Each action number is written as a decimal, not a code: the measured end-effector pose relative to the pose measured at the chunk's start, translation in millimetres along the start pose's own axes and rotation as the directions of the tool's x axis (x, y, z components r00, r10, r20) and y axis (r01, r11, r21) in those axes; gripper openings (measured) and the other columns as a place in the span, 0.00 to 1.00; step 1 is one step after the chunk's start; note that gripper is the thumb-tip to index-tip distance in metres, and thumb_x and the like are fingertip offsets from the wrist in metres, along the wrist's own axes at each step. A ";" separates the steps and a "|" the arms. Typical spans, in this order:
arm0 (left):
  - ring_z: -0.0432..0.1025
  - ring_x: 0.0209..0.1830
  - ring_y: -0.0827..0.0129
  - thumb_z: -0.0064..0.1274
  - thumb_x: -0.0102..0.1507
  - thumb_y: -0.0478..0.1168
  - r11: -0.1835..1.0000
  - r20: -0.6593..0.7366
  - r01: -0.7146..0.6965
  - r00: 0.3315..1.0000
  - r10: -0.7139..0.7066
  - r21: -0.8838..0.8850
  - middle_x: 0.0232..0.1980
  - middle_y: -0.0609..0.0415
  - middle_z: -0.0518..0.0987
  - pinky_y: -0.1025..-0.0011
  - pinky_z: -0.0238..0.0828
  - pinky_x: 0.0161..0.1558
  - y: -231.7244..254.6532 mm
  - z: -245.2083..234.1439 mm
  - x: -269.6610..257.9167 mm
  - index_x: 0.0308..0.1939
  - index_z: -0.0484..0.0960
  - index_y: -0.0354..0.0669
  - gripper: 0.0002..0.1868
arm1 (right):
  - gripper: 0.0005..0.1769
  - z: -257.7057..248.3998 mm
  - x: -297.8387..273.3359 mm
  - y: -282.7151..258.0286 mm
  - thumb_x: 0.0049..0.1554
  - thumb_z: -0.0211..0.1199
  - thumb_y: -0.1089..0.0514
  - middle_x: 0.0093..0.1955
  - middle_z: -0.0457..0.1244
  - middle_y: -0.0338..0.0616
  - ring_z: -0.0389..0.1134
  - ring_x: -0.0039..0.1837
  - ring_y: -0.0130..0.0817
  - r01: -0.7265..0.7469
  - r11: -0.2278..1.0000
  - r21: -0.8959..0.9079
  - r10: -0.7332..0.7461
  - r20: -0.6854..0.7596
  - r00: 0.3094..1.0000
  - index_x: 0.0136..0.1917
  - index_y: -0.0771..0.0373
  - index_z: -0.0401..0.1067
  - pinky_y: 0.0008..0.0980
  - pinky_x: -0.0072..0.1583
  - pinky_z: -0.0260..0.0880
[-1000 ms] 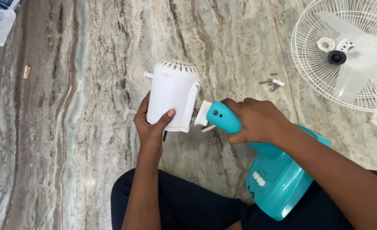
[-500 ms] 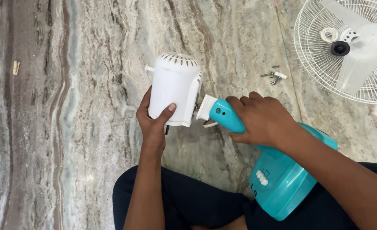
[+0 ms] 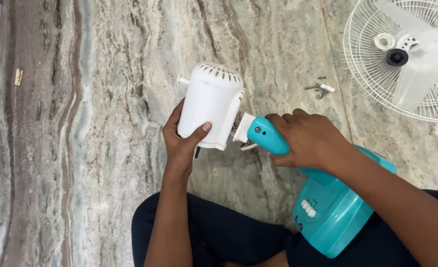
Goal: The person assembles a small desk fan by attaching the motor housing to the base using a screwdriver. They secure the components with screws and align the parts to complete the assembly.
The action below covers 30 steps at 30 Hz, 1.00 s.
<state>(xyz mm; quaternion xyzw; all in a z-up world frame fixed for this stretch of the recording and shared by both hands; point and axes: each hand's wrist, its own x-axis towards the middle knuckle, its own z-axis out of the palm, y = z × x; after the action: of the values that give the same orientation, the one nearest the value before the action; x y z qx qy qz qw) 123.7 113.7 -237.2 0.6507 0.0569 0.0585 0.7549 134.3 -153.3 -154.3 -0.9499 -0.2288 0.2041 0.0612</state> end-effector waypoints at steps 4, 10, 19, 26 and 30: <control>0.77 0.61 0.61 0.70 0.53 0.36 1.000 0.013 -0.008 1.000 0.008 0.000 0.62 0.43 0.80 0.62 0.76 0.63 2.0 -0.5 -0.1 0.70 0.71 0.32 0.42 | 0.52 -2.4 -1.4 0.4 0.40 0.71 0.35 0.51 0.68 0.43 0.68 0.57 0.46 -0.018 0.999 0.044 0.017 0.021 1.000 0.75 0.47 0.60 0.47 0.53 0.73; 0.78 0.59 0.61 0.70 0.52 0.37 1.000 -0.001 0.013 1.000 -0.013 -0.004 0.60 0.43 0.80 0.62 0.79 0.60 2.8 0.2 -0.8 0.69 0.71 0.33 0.43 | 0.57 -10.0 2.0 38.4 0.45 0.67 0.22 0.54 0.67 0.45 0.71 0.57 0.43 -0.242 0.957 0.162 0.229 0.094 0.969 0.80 0.42 0.54 0.46 0.56 0.74; 0.76 0.60 0.61 0.70 0.52 0.34 0.999 0.001 0.009 1.000 -0.009 -0.044 0.61 0.43 0.80 0.63 0.77 0.60 1.1 2.6 -0.8 0.69 0.71 0.31 0.41 | 0.17 26.2 35.0 194.1 0.55 0.67 0.52 0.47 0.74 0.43 0.74 0.47 0.40 -0.268 0.897 0.351 0.370 -0.266 0.890 0.57 0.56 0.82 0.42 0.52 0.73; 0.77 0.59 0.61 0.69 0.52 0.34 0.999 -0.009 0.030 1.000 -0.030 -0.030 0.60 0.43 0.80 0.63 0.77 0.60 1.2 2.0 -2.0 0.69 0.72 0.32 0.41 | 0.20 99.9 63.7 211.6 0.57 0.66 0.50 0.63 0.66 0.41 0.71 0.56 0.47 -0.173 0.984 0.051 0.178 -0.429 0.886 0.62 0.52 0.77 0.46 0.54 0.73; 0.77 0.59 0.61 0.69 0.52 0.34 0.999 -0.017 0.034 0.999 -0.034 -0.025 0.60 0.42 0.80 0.63 0.77 0.60 3.4 0.9 -1.3 0.69 0.72 0.32 0.41 | 0.22 96.5 73.1 204.4 0.58 0.64 0.48 0.68 0.62 0.36 0.72 0.54 0.44 -0.194 0.981 0.025 0.191 -0.317 0.929 0.65 0.45 0.75 0.45 0.53 0.75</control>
<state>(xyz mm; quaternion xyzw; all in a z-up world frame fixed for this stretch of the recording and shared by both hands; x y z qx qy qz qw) 122.5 113.1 -233.7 0.6397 0.0739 0.0522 0.7632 237.2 -298.9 -311.1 -0.9883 -0.1225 0.0528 0.0736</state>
